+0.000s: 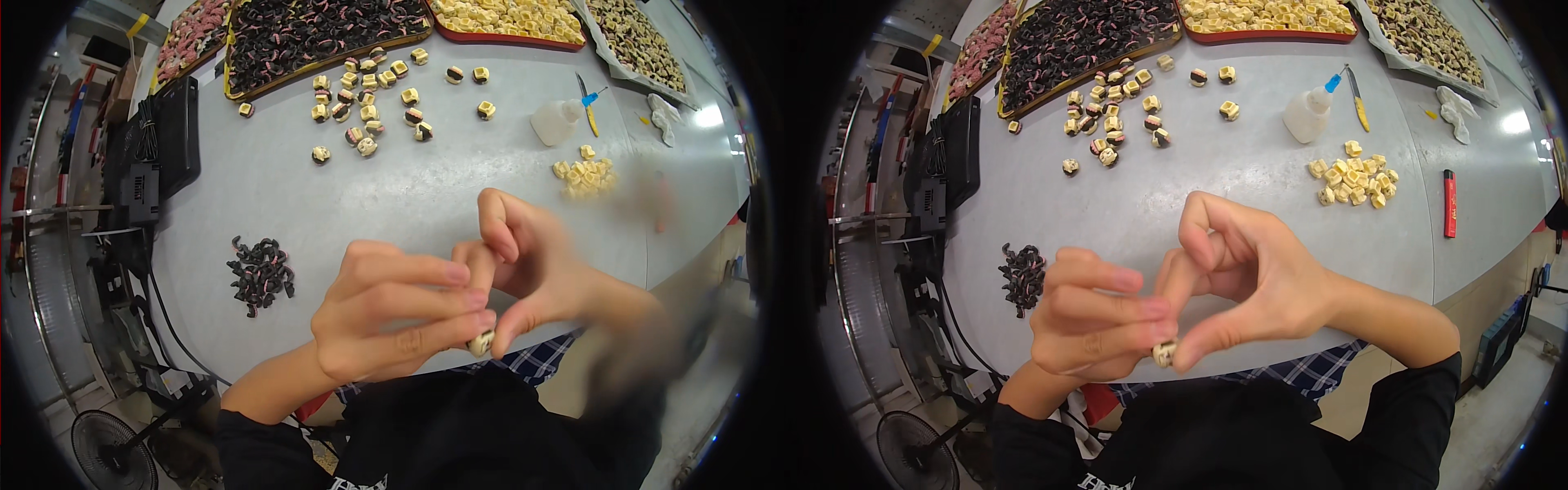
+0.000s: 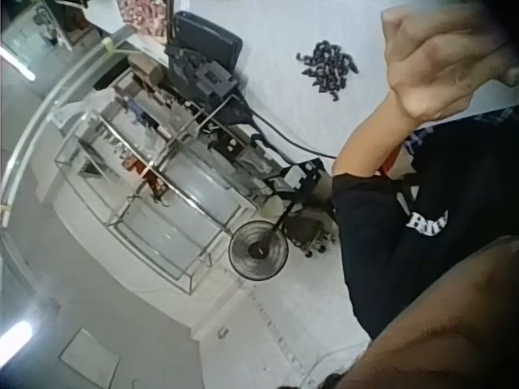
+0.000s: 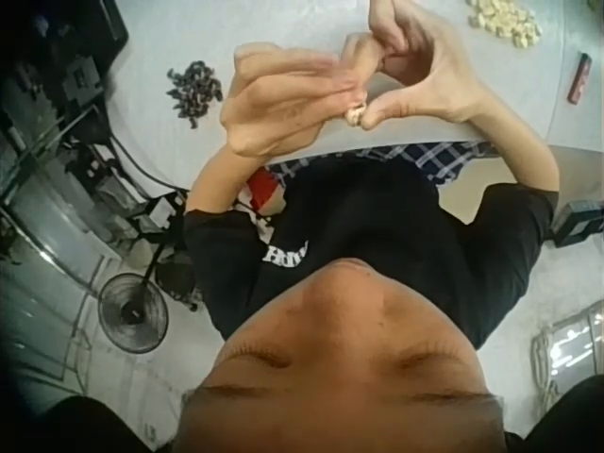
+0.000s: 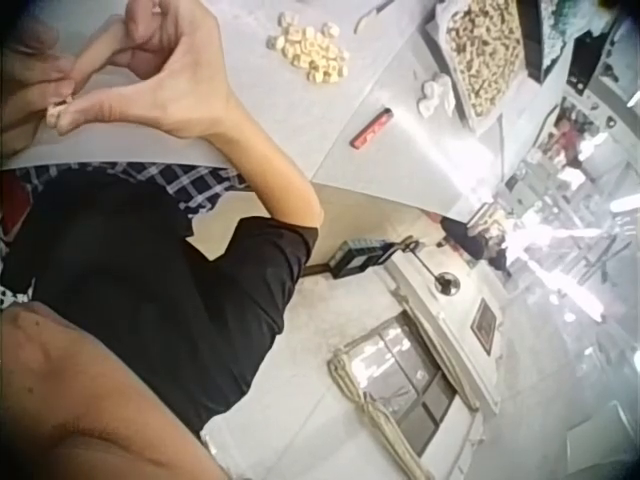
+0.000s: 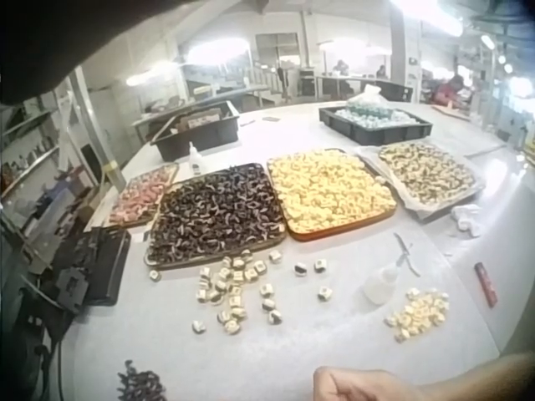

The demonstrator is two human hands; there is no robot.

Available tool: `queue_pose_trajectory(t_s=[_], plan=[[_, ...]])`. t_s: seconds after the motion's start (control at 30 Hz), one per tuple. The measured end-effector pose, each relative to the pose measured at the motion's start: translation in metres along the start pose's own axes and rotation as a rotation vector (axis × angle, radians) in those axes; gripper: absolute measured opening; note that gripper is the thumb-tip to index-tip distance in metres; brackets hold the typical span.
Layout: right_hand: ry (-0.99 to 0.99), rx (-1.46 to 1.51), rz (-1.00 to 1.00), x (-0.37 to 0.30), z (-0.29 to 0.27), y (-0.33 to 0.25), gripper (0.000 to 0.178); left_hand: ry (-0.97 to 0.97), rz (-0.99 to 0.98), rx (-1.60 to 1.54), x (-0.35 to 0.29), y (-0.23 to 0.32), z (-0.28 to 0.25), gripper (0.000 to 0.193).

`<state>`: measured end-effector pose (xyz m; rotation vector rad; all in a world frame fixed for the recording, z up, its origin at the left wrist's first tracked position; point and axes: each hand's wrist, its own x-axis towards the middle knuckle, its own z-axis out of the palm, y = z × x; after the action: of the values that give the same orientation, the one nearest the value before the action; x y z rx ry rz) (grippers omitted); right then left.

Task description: Glue small gold components onto black base pieces and sort them.

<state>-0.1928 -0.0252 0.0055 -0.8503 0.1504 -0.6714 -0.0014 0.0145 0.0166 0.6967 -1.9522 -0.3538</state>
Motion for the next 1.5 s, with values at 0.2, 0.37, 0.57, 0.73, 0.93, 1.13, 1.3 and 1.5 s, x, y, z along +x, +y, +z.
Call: queue_pose_trajectory(t_s=[0.2,0.37,0.57,0.73,0.93,1.13,1.3,1.5], plan=[[0.096,0.191,0.068,0.001,-0.005,0.001,0.037,0.060,-0.159,-0.090,0.001,-0.010,0.009,0.035],[0.157,0.162,0.033,0.002,-0.006,0.004,0.029,0.072,-0.193,-0.134,0.002,-0.013,0.009,0.045],[0.227,0.109,0.067,0.003,-0.006,0.005,0.019,0.069,-0.274,-0.164,0.000,-0.015,0.012,0.044],[0.259,0.082,0.082,0.004,-0.004,0.004,0.016,0.036,-0.327,-0.158,0.000,-0.014,0.010,0.043],[0.298,0.099,0.134,0.003,-0.007,0.001,0.016,0.045,-0.344,-0.166,0.001,-0.013,0.010,0.038],[0.318,0.036,0.112,0.005,-0.007,-0.004,0.016,0.119,-0.326,-0.140,0.000,-0.017,0.009,0.025],[0.601,-0.087,0.112,0.017,0.004,-0.013,0.020,0.331,-0.729,-0.288,0.017,-0.012,-0.006,0.018],[0.693,-0.387,-0.064,0.015,0.003,-0.009,0.022,0.103,-0.905,0.272,0.028,-0.022,-0.082,0.016]])
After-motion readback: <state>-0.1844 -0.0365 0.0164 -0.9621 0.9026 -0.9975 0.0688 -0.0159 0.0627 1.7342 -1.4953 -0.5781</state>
